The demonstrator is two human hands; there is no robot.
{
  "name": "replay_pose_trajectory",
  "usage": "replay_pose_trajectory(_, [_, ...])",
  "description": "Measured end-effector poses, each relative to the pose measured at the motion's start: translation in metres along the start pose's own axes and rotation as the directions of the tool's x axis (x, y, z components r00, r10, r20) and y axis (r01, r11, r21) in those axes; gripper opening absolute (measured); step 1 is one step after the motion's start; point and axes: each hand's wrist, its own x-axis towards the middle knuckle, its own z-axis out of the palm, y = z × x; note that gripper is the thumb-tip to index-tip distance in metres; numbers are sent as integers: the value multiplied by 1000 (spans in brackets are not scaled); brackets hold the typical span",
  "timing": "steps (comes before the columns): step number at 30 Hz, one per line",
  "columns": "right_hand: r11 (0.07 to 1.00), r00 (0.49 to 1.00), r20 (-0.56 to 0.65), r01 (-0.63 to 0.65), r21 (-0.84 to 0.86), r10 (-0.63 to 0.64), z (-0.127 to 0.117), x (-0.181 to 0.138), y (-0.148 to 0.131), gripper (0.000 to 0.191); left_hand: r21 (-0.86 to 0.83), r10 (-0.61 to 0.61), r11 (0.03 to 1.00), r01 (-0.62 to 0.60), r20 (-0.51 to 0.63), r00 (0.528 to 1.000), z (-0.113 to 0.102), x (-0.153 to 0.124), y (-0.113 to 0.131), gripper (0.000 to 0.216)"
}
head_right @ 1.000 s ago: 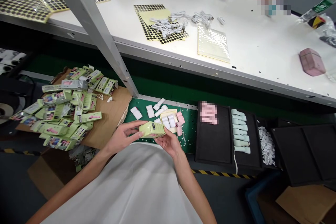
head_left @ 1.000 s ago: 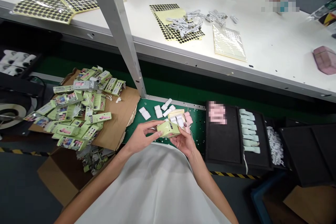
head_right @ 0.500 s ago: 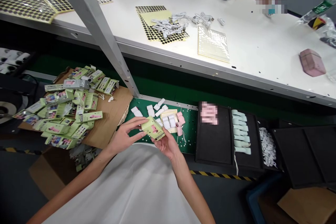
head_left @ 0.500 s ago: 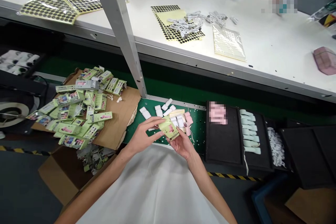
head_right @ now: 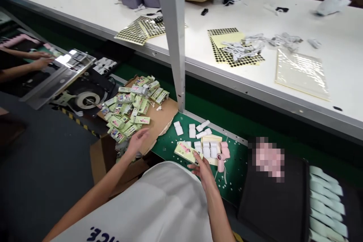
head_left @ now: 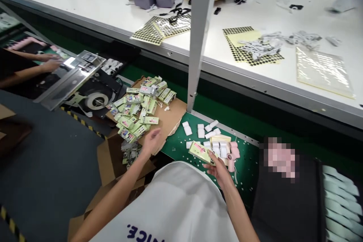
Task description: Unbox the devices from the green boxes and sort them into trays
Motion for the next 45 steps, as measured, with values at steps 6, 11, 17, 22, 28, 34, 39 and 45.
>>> replay_pose_trajectory(6, [984,985,-34,-172,-50,170,80,79,13,32,39,-240,944,327,-600,764,-87,65,-59,71])
replay_pose_trajectory(11, [985,985,117,-116,-124,131,189,133,3,18,-57,-391,886,460,-625,676,-99,107,-83,76])
replay_pose_trajectory(17, [931,977,199,2,-365,76,202,129,13,12,9,-305,924,382,-585,751,-114,87,-101,54])
replay_pose_trajectory(22, [895,965,257,158,-417,-50,180,87,20,22,67,8,998,16,-353,936,-91,22,-89,55])
replay_pose_trajectory(28, [691,733,565,631,-353,-380,175,19,-28,35,3,339,940,-342,119,933,-37,-32,-19,53])
replay_pose_trajectory(34, [447,626,665,772,-452,-408,133,-31,-82,43,-57,447,889,-455,335,830,-26,-33,21,58])
replay_pose_trajectory(39, [395,634,667,771,-500,-393,112,-48,-93,39,-148,530,834,-532,484,696,-19,-33,41,56])
replay_pose_trajectory(45, [378,661,628,751,-542,-412,93,-62,-95,38,-185,528,829,-527,569,631,-8,-47,59,53])
